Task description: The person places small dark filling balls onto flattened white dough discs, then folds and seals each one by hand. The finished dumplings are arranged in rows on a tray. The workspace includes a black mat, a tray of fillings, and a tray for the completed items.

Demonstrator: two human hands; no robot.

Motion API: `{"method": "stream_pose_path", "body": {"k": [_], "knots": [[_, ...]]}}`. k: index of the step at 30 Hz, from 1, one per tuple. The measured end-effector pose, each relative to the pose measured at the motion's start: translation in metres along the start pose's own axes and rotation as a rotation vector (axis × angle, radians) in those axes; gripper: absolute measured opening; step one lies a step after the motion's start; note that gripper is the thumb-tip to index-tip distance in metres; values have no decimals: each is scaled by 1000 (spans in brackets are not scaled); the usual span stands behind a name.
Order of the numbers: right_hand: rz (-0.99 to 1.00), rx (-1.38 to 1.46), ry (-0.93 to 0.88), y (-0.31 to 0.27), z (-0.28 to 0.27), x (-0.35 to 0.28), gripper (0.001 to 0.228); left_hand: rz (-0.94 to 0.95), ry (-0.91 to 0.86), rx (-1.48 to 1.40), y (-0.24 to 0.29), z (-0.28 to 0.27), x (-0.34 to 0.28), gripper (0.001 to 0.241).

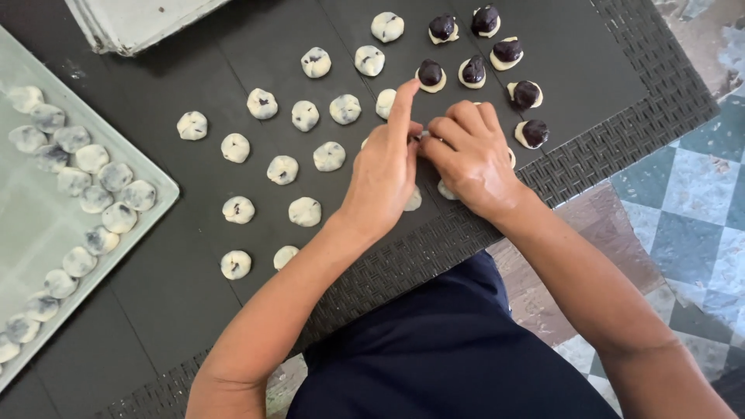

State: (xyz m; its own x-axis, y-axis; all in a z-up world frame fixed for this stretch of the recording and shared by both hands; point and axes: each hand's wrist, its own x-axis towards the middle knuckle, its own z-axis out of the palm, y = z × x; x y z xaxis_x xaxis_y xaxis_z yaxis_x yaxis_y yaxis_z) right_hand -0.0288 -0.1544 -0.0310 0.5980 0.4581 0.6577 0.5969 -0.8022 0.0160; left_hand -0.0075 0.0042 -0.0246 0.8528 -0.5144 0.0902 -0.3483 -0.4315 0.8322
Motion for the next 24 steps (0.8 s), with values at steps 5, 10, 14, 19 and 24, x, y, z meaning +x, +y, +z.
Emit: {"method": "stream_pose_path", "body": {"k": [5, 10, 14, 19, 24], "knots": [[108, 135, 4, 10, 19, -16, 26, 207, 201, 275, -32, 15, 0, 61], [247, 238, -91, 10, 16, -14, 19, 190, 219, 348, -39, 12, 0, 59], [243, 194, -99, 11, 14, -12, 20, 194, 229, 473, -43, 19, 0, 45], [290, 127, -214, 17, -10, -19, 35, 217, 227, 649, -46, 27, 2, 38], [286, 204, -204, 15, 5, -33, 20, 257, 254, 458, -49, 37, 6, 23]]}}
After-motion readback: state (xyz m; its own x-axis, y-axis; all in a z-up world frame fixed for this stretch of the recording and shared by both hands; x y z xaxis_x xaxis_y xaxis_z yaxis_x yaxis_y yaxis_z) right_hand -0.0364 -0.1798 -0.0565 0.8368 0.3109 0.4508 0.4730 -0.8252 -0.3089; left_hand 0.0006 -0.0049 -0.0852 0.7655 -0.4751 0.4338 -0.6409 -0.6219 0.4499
